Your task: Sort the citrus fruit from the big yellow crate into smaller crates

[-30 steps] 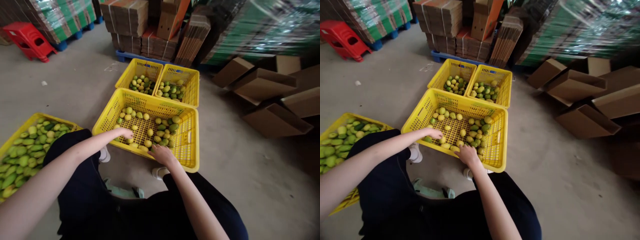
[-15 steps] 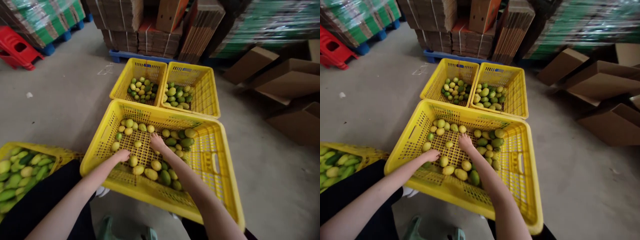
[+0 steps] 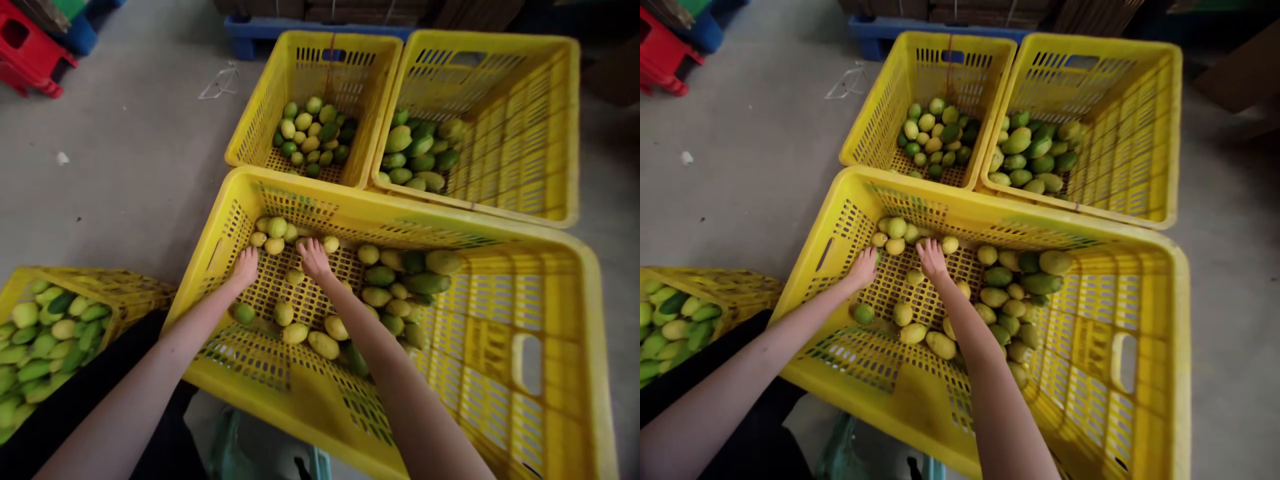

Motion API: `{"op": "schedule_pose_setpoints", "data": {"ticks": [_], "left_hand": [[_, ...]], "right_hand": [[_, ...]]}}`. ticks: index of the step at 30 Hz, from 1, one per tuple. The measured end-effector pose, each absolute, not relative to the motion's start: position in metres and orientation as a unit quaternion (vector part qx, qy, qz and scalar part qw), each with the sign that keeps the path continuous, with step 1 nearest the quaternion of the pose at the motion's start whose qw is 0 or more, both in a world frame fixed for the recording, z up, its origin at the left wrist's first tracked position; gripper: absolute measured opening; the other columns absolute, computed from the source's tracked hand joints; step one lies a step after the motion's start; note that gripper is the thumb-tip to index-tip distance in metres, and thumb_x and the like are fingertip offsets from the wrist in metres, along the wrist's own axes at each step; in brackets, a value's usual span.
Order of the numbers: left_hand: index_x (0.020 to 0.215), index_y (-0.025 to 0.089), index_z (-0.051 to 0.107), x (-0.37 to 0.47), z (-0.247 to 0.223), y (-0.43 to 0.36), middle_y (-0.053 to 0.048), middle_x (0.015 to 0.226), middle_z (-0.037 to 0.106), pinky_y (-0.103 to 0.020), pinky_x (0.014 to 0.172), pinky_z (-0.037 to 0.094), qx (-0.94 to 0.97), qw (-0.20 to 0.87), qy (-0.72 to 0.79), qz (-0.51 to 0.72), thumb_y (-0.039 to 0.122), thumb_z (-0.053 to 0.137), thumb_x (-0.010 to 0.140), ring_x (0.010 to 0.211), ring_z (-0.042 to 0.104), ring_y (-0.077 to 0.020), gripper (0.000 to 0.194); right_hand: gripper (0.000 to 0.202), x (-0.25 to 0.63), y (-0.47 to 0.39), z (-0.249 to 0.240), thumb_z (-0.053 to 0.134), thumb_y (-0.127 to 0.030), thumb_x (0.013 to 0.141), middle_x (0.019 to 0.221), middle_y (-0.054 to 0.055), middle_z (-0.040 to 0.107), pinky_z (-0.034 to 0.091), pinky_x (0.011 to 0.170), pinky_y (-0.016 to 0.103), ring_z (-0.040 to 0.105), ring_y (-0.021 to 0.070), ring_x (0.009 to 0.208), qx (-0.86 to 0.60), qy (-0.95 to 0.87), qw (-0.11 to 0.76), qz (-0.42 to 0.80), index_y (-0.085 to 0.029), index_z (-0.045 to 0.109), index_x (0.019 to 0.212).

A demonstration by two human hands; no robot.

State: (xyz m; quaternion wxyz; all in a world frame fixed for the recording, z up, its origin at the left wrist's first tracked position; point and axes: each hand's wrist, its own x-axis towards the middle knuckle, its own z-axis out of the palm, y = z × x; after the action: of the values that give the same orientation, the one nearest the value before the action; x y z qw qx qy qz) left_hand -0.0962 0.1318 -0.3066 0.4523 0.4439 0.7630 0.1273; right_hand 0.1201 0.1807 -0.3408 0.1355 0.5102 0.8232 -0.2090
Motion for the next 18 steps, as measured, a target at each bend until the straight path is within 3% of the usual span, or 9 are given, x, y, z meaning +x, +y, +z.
{"op": "schedule_pose_setpoints", "data": {"ticks": [3,8,10,14,18], "left_hand": [[0.129,0.018,0.052,-0.095,-0.312,0.130,-0.019,0.149,0.039,-0.047,0.120,0.028,0.429,0.447,0.774,0.132,0.003,0.068,0.075,0.148,0.020,-0.0423,0.058],[0.100,0.020,0.058,-0.080,-0.319,0.132,-0.018,0.138,0.046,-0.044,0.108,0.043,0.386,0.435,0.795,0.176,0.011,0.062,0.085,0.145,0.027,-0.0390,0.017],[0.091,0.020,0.057,-0.072,-0.319,0.132,-0.019,0.130,0.051,-0.044,0.105,0.045,0.373,0.435,0.798,0.188,0.014,0.063,0.086,0.144,0.031,-0.0386,0.010],[0.080,0.019,0.053,-0.071,-0.308,0.124,-0.019,0.118,0.058,-0.043,0.104,0.045,0.375,0.448,0.795,0.166,0.019,0.078,0.074,0.142,0.035,-0.0408,0.026],[0.071,0.020,0.053,-0.078,-0.286,0.111,-0.015,0.110,0.064,-0.041,0.106,0.043,0.372,0.480,0.787,0.106,0.027,0.089,0.060,0.140,0.037,-0.0413,0.039]], "right_hand": [[0.058,0.124,0.166,-0.344,0.041,-0.005,0.088,0.159,0.020,0.033,0.026,0.116,0.048,0.027,0.0371,0.145,0.488,0.834,0.137,-0.219,-0.011,0.044,0.145],[0.074,0.123,0.173,-0.343,0.046,-0.004,0.084,0.150,0.024,0.043,0.035,0.108,0.055,0.040,0.0404,0.134,0.522,0.812,0.139,-0.221,-0.016,0.029,0.156],[0.072,0.123,0.175,-0.340,0.046,-0.005,0.085,0.147,0.023,0.046,0.036,0.106,0.055,0.040,0.0400,0.133,0.540,0.800,0.132,-0.226,-0.018,0.031,0.154],[0.064,0.133,0.158,-0.332,0.054,-0.007,0.083,0.140,0.024,0.053,0.038,0.108,0.048,0.046,0.0358,0.131,0.574,0.771,0.109,-0.256,-0.012,0.042,0.145],[0.066,0.158,0.122,-0.316,0.069,-0.021,0.079,0.136,0.024,0.055,0.047,0.099,0.044,0.052,0.0356,0.127,0.639,0.704,0.078,-0.300,-0.012,0.043,0.138]]}}
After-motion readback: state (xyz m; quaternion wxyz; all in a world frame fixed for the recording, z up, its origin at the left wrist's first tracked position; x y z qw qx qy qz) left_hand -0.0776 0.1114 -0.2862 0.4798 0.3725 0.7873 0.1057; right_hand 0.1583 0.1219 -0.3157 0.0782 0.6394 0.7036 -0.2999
